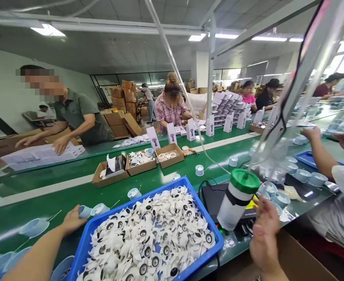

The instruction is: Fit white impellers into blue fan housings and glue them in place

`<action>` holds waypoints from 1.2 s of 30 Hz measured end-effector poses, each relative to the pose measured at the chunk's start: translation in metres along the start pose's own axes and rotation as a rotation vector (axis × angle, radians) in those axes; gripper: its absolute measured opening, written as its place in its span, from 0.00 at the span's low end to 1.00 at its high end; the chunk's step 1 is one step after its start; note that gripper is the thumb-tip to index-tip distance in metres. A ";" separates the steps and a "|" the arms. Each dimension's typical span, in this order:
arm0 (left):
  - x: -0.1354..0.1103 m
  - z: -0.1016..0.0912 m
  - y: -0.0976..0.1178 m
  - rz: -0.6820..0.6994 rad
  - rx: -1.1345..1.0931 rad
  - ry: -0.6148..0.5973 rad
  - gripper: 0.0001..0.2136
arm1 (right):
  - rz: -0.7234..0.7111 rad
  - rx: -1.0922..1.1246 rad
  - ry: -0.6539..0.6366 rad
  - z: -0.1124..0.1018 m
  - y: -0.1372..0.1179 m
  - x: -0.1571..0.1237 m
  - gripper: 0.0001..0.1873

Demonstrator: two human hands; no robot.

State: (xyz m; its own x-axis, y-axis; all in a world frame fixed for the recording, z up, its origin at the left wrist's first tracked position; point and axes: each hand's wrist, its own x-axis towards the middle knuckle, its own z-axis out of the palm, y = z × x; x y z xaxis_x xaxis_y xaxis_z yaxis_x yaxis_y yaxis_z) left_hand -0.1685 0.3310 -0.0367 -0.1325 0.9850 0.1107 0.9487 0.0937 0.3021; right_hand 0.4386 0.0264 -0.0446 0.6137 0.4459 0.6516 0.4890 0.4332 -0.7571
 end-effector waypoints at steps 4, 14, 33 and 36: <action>-0.004 -0.014 0.006 -0.171 -0.108 0.016 0.16 | -0.349 -0.449 0.057 0.005 -0.005 -0.009 0.52; -0.123 -0.060 0.047 -0.062 -0.736 0.240 0.27 | 0.186 -0.028 -0.160 0.030 0.033 0.054 0.37; -0.328 -0.028 0.237 0.814 -0.635 -0.192 0.20 | 0.692 1.077 -0.851 0.133 -0.152 -0.010 0.29; -0.333 -0.032 0.248 0.789 -0.708 -0.160 0.13 | 0.735 1.034 -0.892 0.136 -0.162 -0.012 0.28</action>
State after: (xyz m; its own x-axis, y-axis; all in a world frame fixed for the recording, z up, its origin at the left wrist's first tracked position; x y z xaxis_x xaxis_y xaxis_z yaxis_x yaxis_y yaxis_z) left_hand 0.1019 0.0218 0.0313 0.5331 0.7429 0.4049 0.3610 -0.6325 0.6853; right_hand 0.2677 0.0576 0.0774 -0.2213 0.9385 0.2652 -0.6008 0.0830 -0.7951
